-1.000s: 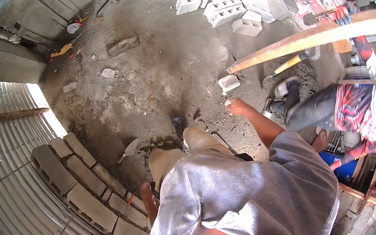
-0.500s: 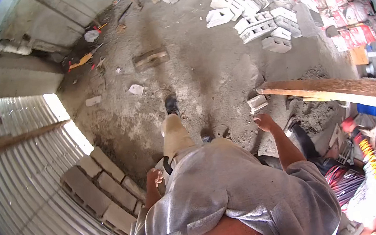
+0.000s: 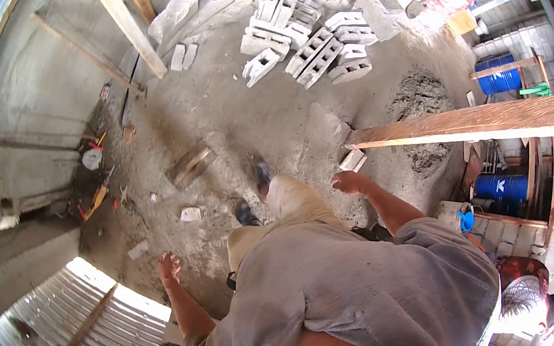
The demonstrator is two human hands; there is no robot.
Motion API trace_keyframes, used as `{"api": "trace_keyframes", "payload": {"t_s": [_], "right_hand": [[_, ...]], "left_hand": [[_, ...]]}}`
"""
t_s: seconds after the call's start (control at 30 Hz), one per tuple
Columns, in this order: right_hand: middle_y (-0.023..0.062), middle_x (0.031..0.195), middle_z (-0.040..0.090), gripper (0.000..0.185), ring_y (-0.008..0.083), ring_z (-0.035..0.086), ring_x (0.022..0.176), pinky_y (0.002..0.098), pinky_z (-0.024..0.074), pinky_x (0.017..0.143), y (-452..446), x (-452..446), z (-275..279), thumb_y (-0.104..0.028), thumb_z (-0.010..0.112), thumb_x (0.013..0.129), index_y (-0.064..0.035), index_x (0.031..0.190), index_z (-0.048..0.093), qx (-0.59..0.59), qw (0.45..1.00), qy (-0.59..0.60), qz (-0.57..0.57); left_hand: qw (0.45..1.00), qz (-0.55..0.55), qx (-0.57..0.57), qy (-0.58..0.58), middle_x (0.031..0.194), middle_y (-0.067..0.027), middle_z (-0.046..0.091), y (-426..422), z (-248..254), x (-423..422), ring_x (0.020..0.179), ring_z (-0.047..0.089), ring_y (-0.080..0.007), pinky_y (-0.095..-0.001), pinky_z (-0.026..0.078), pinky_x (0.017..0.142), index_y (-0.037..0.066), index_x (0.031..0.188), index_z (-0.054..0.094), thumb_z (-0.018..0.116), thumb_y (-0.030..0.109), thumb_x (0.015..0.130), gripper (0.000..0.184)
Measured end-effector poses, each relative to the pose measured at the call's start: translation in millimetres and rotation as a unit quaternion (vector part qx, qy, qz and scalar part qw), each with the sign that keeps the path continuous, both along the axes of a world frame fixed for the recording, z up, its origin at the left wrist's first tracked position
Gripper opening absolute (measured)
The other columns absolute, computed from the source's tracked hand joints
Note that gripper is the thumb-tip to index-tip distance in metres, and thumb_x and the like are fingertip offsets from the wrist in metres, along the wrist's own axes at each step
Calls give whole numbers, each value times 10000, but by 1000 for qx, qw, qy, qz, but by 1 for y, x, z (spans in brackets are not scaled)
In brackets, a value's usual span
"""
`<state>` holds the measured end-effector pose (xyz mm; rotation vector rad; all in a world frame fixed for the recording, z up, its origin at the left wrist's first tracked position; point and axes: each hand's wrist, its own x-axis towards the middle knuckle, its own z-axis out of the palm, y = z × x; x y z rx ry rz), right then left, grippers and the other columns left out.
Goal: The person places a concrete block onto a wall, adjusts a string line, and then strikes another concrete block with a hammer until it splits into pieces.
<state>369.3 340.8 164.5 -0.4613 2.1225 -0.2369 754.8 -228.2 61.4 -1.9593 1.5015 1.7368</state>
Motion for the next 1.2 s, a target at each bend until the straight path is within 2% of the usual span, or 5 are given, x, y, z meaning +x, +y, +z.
{"api": "trace_keyframes", "payload": {"t_s": [0.3,0.67,0.97,1.07,1.2], "right_hand": [[175,998,688,283,345,643,974,423,499,843,6,-168,-208,-226,595,838,-69,1054,691,99,985,-30,139],[188,1113,647,335,372,604,1045,437,476,893,-73,-274,-16,-268,558,866,-79,1131,639,-121,940,68,-312],[165,1126,653,341,345,610,1050,421,473,906,-44,-73,-36,-277,561,873,-76,1135,648,22,885,127,-447],[151,1090,669,315,319,619,1045,422,476,914,-109,-18,-6,-220,558,836,-80,1093,674,6,699,38,-714],[152,1109,667,318,312,613,1070,416,472,923,-204,1,26,-236,576,834,-82,1095,672,8,653,12,-758]], "left_hand": [[987,-52,149,25,765,-19,582,-21,-29,-98,583,573,-171,-287,475,434,114,1010,614,493,285,906,234],[877,-463,104,-71,998,-76,594,-117,16,-429,775,605,-214,-348,528,573,99,1198,526,546,245,891,341],[704,-691,96,-134,1099,-96,608,-165,-20,-752,858,622,-230,-384,546,657,106,1290,491,591,235,881,440],[628,-761,77,-143,1073,-85,615,-121,-24,-861,836,620,-223,-387,535,664,121,1278,504,608,246,881,430],[536,-833,53,-127,1038,-69,624,-36,-27,-972,807,618,-212,-391,521,673,141,1263,522,630,262,880,416]]}}
